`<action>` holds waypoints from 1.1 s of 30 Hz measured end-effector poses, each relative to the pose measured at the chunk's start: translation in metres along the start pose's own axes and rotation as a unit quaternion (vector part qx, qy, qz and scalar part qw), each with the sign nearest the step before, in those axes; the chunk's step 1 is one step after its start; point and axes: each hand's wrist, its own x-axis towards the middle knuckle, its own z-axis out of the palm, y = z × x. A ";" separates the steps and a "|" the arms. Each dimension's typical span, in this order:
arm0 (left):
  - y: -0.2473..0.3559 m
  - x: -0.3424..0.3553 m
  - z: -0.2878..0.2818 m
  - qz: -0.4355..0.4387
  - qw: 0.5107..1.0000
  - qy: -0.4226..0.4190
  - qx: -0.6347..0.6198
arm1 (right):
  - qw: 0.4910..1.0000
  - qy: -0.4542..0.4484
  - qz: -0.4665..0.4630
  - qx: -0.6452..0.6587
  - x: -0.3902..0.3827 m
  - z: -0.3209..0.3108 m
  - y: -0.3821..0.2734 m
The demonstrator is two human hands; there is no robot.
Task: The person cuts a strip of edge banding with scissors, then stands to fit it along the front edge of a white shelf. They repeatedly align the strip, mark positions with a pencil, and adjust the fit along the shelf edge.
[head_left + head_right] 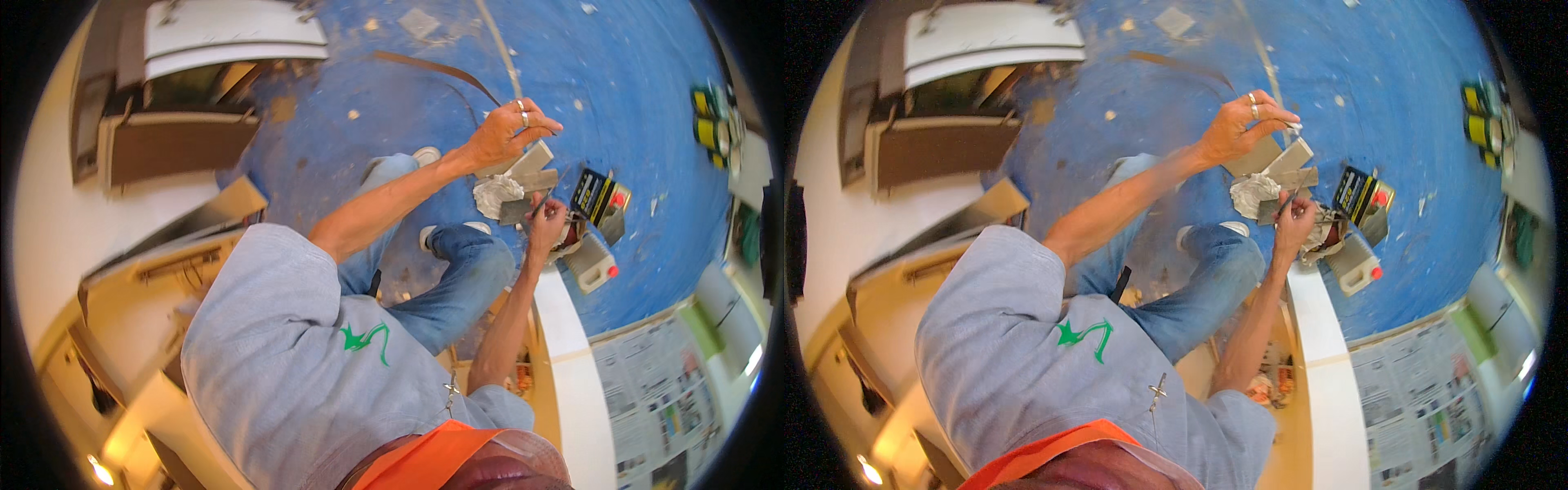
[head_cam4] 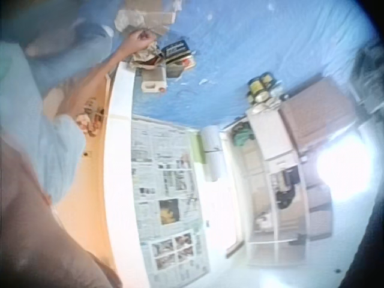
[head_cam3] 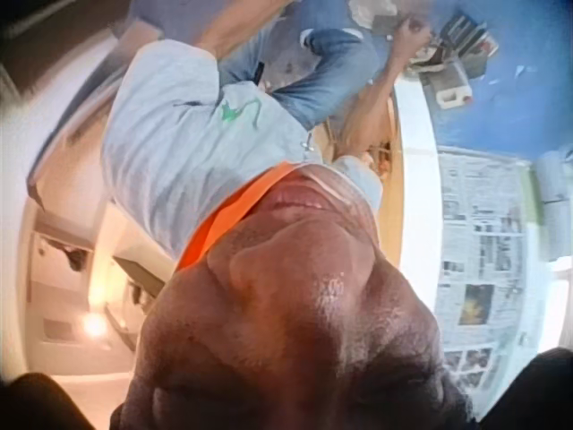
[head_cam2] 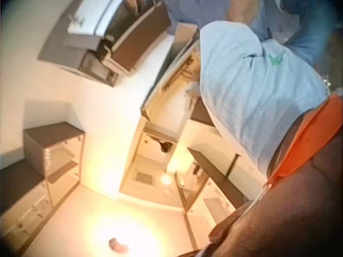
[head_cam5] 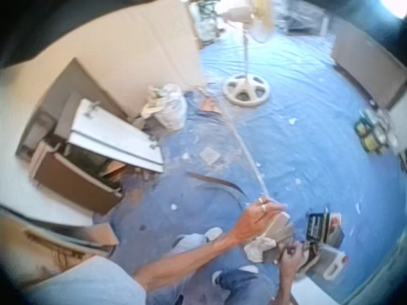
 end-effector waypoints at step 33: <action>0.669 -0.428 -0.346 0.034 0.809 0.587 0.019 | 0.639 -0.633 -0.403 -0.171 -0.548 0.258 -0.446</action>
